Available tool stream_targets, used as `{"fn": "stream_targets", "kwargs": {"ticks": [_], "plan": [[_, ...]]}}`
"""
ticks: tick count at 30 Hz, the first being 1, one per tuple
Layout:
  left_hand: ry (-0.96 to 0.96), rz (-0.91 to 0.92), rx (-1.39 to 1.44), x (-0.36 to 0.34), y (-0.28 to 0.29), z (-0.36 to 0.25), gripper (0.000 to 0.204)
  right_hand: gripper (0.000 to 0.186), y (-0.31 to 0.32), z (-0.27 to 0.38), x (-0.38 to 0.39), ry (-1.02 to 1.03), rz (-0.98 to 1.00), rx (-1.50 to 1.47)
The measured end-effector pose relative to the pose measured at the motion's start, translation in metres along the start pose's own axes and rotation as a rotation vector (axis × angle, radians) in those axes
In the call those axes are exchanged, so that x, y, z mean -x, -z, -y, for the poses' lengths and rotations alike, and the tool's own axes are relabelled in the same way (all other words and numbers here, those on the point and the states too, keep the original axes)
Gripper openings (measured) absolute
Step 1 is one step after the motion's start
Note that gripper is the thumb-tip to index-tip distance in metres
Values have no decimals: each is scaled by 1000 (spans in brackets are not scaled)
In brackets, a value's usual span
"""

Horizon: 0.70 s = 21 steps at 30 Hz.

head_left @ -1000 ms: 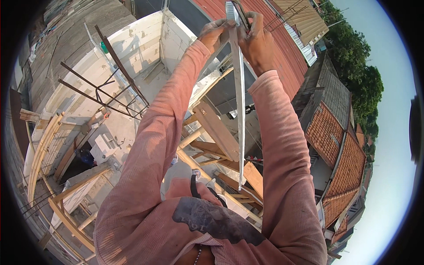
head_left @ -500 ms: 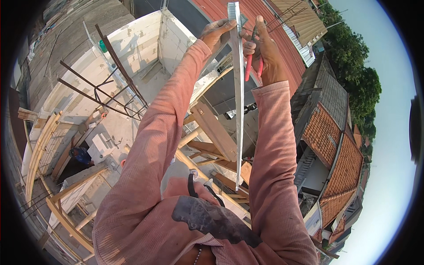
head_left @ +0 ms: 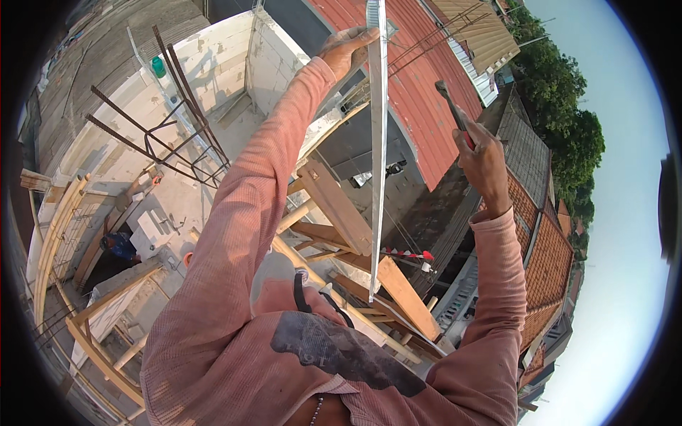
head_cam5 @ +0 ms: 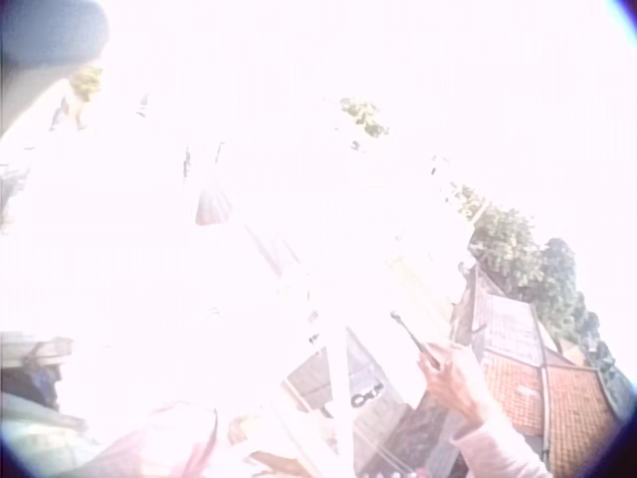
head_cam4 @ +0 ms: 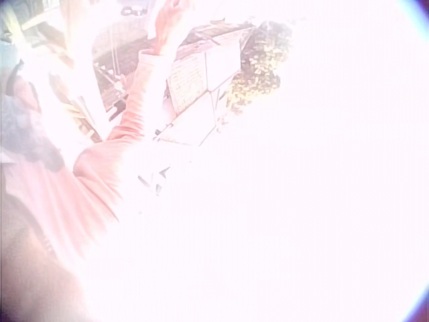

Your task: The person secures a metal frame to a wooden structure using wire and pliers, following a guide string.

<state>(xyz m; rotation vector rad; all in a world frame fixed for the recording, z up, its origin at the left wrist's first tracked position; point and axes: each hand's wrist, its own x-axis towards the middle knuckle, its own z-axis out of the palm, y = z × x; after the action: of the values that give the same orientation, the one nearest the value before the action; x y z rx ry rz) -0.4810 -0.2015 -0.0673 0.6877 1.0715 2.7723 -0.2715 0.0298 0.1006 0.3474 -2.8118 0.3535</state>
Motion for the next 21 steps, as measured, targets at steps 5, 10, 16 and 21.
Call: {"fn": "stream_targets", "kwargs": {"ticks": [5,10,16,21], "plan": [[-10,-2,-14,1,3,0,47,47,42,41,-23,113,120,58],[14,8,19,1,3,-1,45,63,59,53,-55,559,18,890],[-13,16,-28,0,4,0,47,73,26,57,-76,738,-198,1172],[12,12,-22,1,2,-3,48,75,8,63,-82,700,-251,1364]]}}
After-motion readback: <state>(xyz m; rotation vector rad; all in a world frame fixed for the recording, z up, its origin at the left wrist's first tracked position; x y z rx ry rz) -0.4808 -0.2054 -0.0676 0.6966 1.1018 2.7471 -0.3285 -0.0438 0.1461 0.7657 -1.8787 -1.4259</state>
